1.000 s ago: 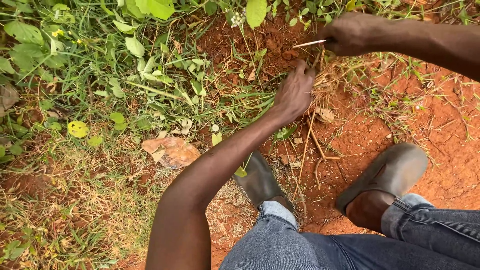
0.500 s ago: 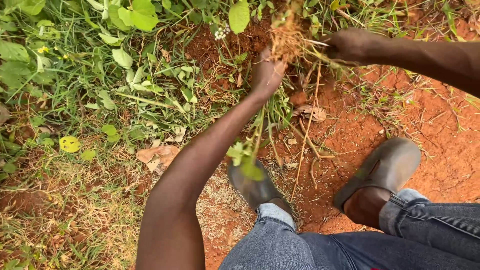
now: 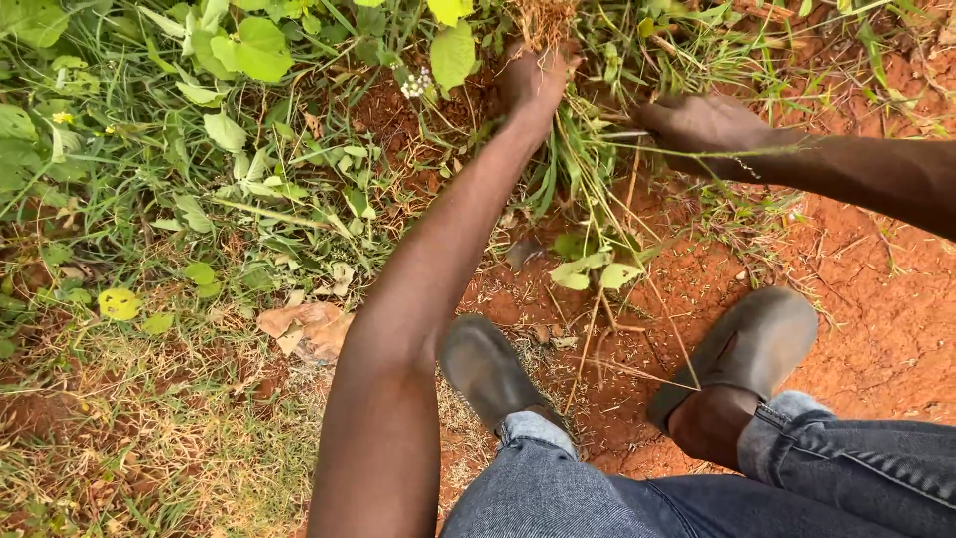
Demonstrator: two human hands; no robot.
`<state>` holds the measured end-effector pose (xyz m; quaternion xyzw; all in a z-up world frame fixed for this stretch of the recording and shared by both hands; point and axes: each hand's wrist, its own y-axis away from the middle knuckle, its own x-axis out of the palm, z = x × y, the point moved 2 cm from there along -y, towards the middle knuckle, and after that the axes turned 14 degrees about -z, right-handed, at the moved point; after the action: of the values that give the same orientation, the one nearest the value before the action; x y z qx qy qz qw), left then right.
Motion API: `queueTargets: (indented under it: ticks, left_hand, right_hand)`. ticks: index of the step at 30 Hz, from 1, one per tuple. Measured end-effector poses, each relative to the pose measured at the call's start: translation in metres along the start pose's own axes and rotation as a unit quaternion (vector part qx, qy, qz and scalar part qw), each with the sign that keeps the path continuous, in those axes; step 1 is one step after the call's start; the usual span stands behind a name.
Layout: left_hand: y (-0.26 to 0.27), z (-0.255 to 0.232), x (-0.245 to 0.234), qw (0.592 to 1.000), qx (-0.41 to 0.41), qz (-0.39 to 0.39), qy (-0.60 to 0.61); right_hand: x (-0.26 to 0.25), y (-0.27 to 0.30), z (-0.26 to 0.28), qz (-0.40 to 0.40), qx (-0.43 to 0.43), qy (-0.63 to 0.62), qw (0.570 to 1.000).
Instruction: The person pulls plants and weeds from the soil by hand and with small scissors.
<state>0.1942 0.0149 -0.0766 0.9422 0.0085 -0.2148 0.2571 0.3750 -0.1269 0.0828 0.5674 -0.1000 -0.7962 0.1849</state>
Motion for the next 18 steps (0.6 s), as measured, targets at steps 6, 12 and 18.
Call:
queueTargets:
  ticks: [6,12,18]
  left_hand:
    - [-0.028,0.006,0.034,0.985,-0.049,0.066,0.154]
    - [-0.032,-0.036,0.033,0.994,-0.081,0.030,0.071]
    - [-0.009,-0.085,-0.001,0.998,-0.051,0.028,0.039]
  right_hand:
    - [-0.013,0.008,-0.036,-0.118,-0.311,-0.009,0.943]
    - [-0.017,0.010,-0.058,0.136,0.030,-0.044,0.989]
    - [-0.016,-0.009,-0.042,0.177,-0.139,0.092,0.970]
